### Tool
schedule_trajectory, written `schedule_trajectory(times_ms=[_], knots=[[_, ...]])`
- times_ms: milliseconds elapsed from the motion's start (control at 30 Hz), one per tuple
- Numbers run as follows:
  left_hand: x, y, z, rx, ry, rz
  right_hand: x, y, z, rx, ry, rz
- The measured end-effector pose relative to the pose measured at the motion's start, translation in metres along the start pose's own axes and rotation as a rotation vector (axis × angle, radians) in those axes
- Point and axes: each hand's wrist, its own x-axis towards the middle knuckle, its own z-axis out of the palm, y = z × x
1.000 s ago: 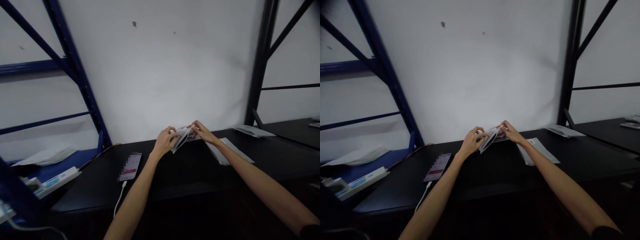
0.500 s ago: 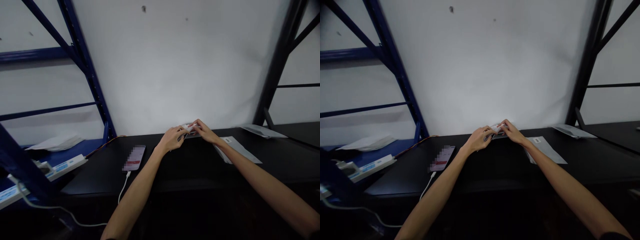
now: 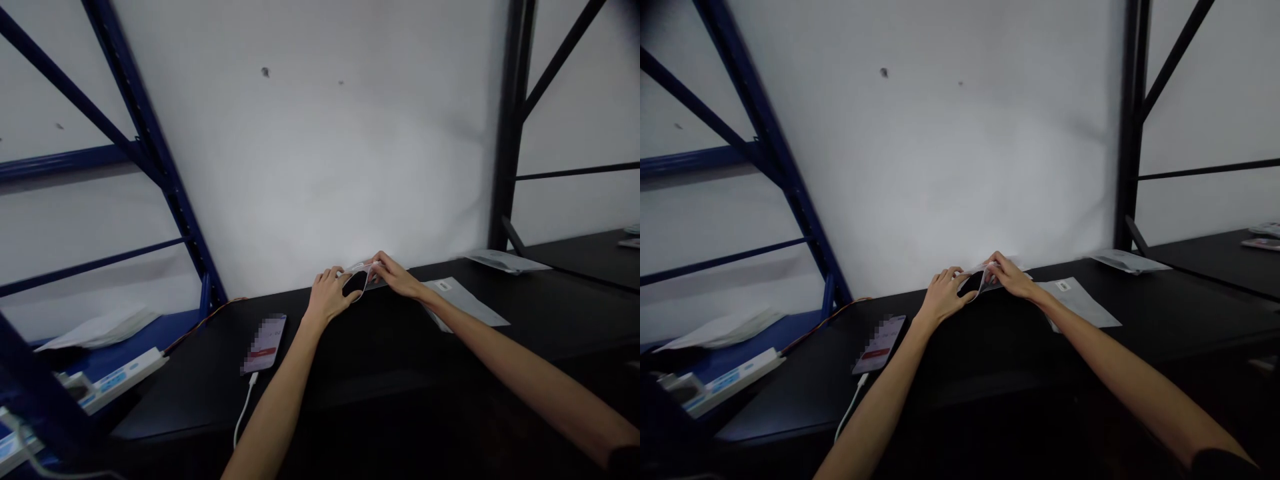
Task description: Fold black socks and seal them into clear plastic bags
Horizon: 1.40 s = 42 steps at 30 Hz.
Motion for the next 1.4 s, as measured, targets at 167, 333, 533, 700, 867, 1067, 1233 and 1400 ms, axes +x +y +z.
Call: schedule_trajectory(times_ms=[167, 333, 533, 700, 867, 1067, 1233, 1400], knots=[[0.001, -0.004, 0.007, 0.033, -0.080, -0.035, -0.001, -0.009, 0.006, -0.025, -0.036, -0.029], [0.009, 0.001, 0.000, -0.150, 0.026, -0.072, 0.004, -0.019, -0.015, -0.290, 0.001, -0.087], [0.014, 0.004, -0.002, -0.432, 0.120, 0.031, -0.001, -0.012, -0.054, -0.480, 0.206, -0.104], [0.020, -0.005, 0.001, -0.752, 0.315, -0.061, -0.009, -0.006, -0.068, -0.634, 0.261, -0.132], [0.027, -0.022, 0.014, -1.120, 0.438, -0.339, -0.014, -0.017, -0.070, -0.507, 0.207, -0.099], [0.028, -0.013, 0.016, -1.555, 0.579, -0.446, -0.017, -0.020, -0.072, -0.214, 0.243, 0.039], [0.026, 0.000, 0.012, -1.752, 0.645, -0.603, -0.015, -0.017, -0.067, -0.094, 0.312, 0.066], [0.026, -0.006, 0.007, -1.881, 0.842, -0.839, -0.013, -0.011, -0.065, -0.108, 0.309, 0.079]])
